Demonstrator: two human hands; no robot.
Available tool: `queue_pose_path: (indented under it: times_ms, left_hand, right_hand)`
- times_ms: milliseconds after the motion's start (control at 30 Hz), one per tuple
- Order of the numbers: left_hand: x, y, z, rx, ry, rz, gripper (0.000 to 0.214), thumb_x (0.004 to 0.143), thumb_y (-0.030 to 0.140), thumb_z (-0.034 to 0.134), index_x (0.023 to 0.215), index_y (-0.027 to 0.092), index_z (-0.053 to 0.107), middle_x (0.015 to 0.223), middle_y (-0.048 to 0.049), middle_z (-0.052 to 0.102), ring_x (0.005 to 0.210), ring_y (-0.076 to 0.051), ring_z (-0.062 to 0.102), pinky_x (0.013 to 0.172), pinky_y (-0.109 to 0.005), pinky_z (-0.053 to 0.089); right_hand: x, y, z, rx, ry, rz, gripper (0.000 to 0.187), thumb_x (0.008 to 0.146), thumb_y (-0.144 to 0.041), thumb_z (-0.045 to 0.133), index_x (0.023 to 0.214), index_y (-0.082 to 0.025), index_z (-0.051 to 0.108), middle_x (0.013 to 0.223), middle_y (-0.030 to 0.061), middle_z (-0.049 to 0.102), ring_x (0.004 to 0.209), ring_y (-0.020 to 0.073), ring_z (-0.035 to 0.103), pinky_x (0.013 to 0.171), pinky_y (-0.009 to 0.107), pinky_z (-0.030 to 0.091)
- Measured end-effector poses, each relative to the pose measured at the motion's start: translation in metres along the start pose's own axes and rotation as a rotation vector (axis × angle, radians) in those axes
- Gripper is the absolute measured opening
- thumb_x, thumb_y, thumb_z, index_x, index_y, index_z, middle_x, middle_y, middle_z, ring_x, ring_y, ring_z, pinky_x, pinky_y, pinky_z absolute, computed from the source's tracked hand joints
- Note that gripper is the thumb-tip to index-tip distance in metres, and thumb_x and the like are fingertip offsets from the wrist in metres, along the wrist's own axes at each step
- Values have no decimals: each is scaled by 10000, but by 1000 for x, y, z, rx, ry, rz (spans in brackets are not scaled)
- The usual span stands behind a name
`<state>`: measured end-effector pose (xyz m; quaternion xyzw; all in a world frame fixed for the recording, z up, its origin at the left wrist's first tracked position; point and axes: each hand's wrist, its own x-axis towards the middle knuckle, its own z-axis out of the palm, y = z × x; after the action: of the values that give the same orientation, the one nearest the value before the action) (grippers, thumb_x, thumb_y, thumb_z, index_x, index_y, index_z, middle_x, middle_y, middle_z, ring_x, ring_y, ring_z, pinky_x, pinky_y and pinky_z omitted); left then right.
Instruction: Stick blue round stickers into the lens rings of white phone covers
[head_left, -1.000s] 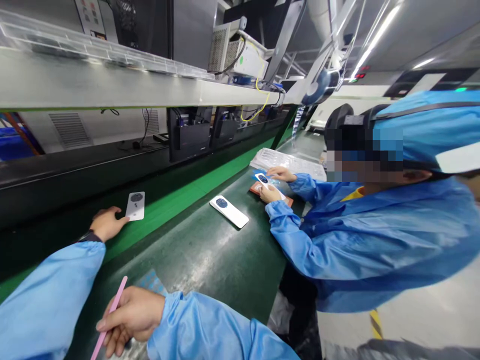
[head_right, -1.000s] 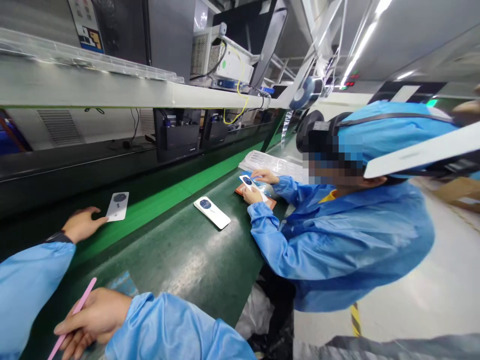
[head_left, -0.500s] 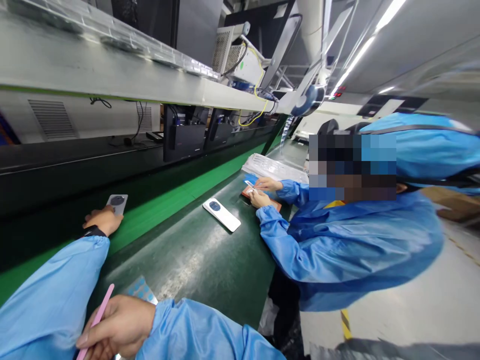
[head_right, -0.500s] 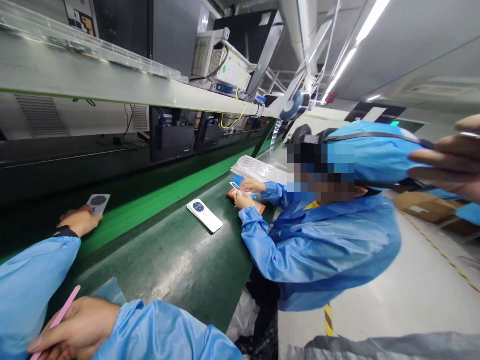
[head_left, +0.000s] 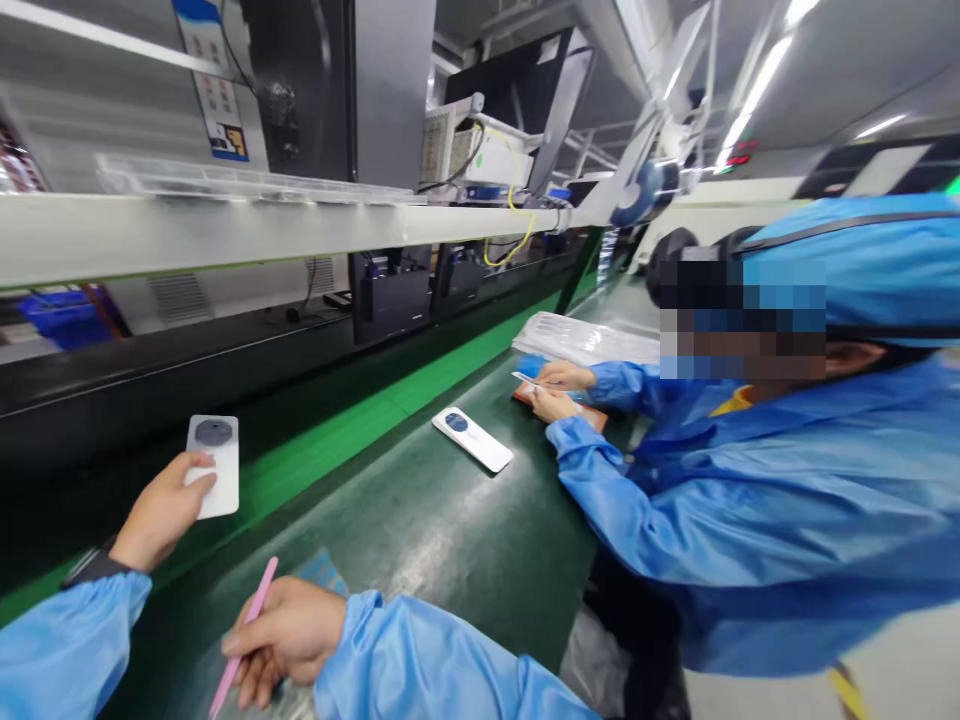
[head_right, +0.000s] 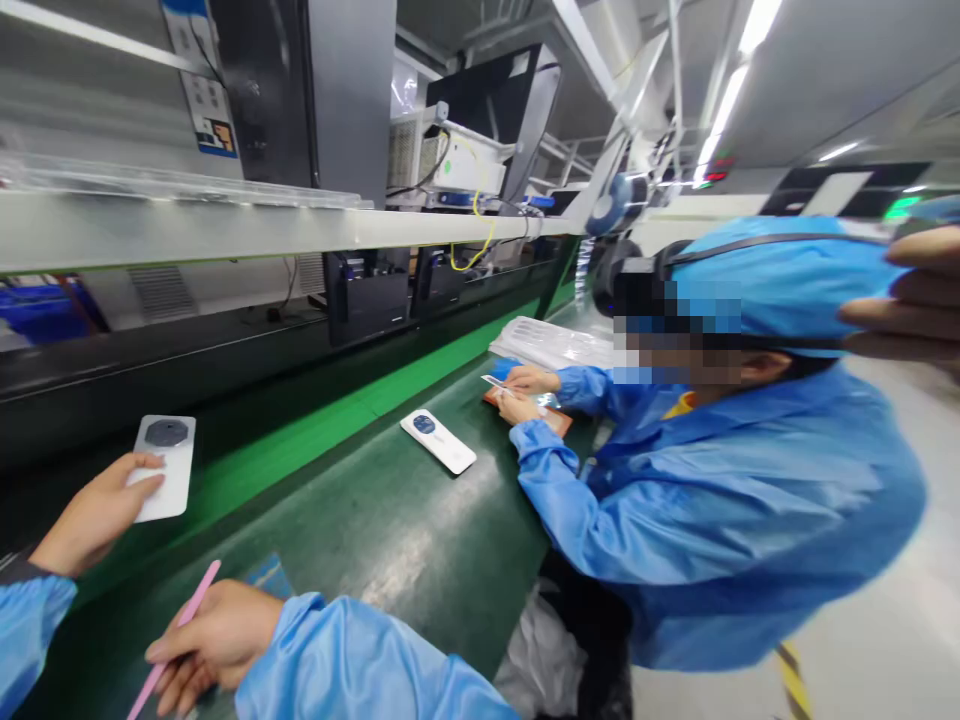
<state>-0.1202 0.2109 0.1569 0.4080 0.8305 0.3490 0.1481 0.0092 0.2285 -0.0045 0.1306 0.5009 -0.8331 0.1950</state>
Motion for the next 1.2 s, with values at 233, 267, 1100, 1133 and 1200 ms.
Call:
queue_pose_path:
  times_ms: [233, 267, 1100, 1133, 1200]
  left_hand:
    - [-144, -56, -32, -162, -50, -225, 557, 625, 696, 604, 1020, 305, 644, 703, 13, 726, 611, -283, 667, 590, -364, 498]
    - [-165, -62, -31, -131, -93, -246, 555, 648, 700, 602, 1038, 308, 660, 689, 22, 723, 599, -280, 661, 591, -361, 496]
    - [-240, -122, 46, 262, -152, 347, 341, 947, 544, 668, 1172, 376, 863, 1411, -92, 808, 1413, -458, 666, 1108, -639, 562]
    - [-241, -122, 45, 249, -161, 344, 339, 954, 530, 662, 1176, 373, 864, 1415, -90, 807, 1420, -461, 664, 1113, -648, 561]
    - [-242, -119, 44, 221, -171, 341, 335, 962, 504, 648, 1179, 369, 864, 1414, -87, 806, 1432, -468, 657, 1118, -667, 558]
  right_hand:
    - [-89, -18, 33, 142, 299, -277, 416, 693, -400, 946, 618, -179, 602, 553, 45, 658, 430, 118, 583, 387, 179, 489]
    - [-99, -21, 33, 140, 343, -302, 388, 752, -367, 917, 647, -179, 594, 548, 24, 641, 433, 111, 573, 389, 169, 473]
    - [-135, -16, 21, -307, 680, -172, 261, 894, -173, 820, 789, -194, 583, 631, 13, 715, 524, 128, 646, 516, 198, 524]
    - [-135, -16, 21, -304, 680, -163, 252, 896, -167, 812, 788, -192, 586, 634, 17, 718, 526, 128, 647, 517, 199, 527]
    - [-135, -17, 21, -296, 677, -155, 244, 897, -183, 817, 792, -189, 597, 630, 16, 719, 525, 127, 647, 512, 195, 530]
